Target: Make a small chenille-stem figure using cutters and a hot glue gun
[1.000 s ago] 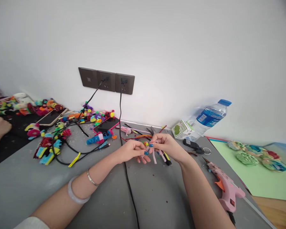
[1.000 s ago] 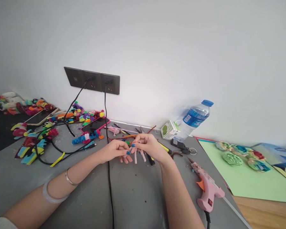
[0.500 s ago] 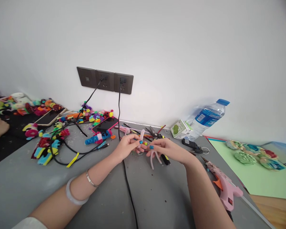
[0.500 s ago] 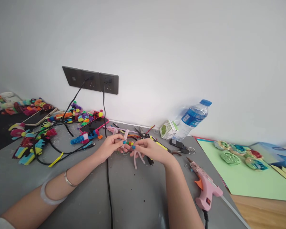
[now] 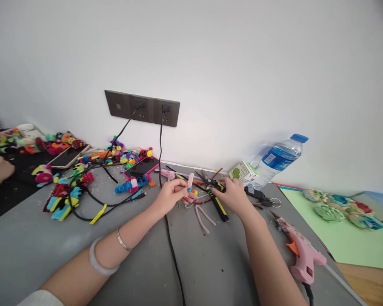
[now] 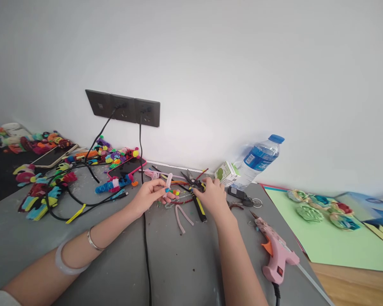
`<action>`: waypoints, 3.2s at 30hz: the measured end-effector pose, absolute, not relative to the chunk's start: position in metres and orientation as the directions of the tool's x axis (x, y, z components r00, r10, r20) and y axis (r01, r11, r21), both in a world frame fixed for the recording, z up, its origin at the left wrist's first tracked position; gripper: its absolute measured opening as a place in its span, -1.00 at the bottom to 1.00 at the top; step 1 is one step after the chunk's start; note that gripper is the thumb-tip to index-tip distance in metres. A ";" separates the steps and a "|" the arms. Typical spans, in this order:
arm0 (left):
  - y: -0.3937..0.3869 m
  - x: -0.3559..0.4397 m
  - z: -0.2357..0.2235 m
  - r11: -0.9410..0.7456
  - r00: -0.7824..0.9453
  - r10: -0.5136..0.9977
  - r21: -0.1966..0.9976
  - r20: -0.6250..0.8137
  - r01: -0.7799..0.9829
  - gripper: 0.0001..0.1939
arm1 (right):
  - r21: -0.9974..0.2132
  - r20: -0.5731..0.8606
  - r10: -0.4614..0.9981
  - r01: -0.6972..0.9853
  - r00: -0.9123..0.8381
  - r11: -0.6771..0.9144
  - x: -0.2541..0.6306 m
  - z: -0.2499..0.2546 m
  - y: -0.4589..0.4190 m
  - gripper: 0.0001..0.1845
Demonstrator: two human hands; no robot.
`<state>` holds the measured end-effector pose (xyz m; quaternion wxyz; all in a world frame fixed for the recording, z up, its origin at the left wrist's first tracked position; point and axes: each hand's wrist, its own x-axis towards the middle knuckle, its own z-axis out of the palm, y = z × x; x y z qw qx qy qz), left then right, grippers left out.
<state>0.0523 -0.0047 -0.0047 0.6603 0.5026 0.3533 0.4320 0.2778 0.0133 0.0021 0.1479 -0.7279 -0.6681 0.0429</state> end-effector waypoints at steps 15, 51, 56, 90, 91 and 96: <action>-0.001 0.049 -0.006 0.035 0.328 0.945 0.988 0.018 -0.154 -0.59 | -0.670 -0.004 0.995 0.738 0.099 -0.076 0.286 0.024 0.010 -0.46; -0.001 0.042 -0.002 -0.235 0.221 0.953 0.965 0.205 0.119 -0.82 | -0.886 -0.334 0.578 0.040 -0.744 -0.462 0.267 0.045 -0.016 -0.42; -0.002 0.042 0.000 -0.291 0.223 0.942 0.943 0.253 0.159 -0.83 | -0.877 -0.389 0.572 0.100 -0.722 -0.469 0.264 0.045 -0.017 -0.33; -0.007 0.042 -0.008 -0.619 0.350 0.785 0.614 0.512 0.490 -0.76 | -0.887 -0.389 0.558 0.134 -0.733 -0.442 0.279 0.060 -0.023 -0.32; -0.007 0.042 -0.008 -0.615 0.349 0.788 0.614 0.508 0.495 -0.77 | -0.888 -0.397 0.566 0.145 -0.723 -0.437 0.279 0.061 -0.023 -0.31; -0.007 0.041 -0.007 -0.598 0.344 0.800 0.611 0.491 0.519 -0.77 | -0.886 -0.456 0.646 0.248 -0.612 -0.391 0.276 0.065 -0.027 -0.29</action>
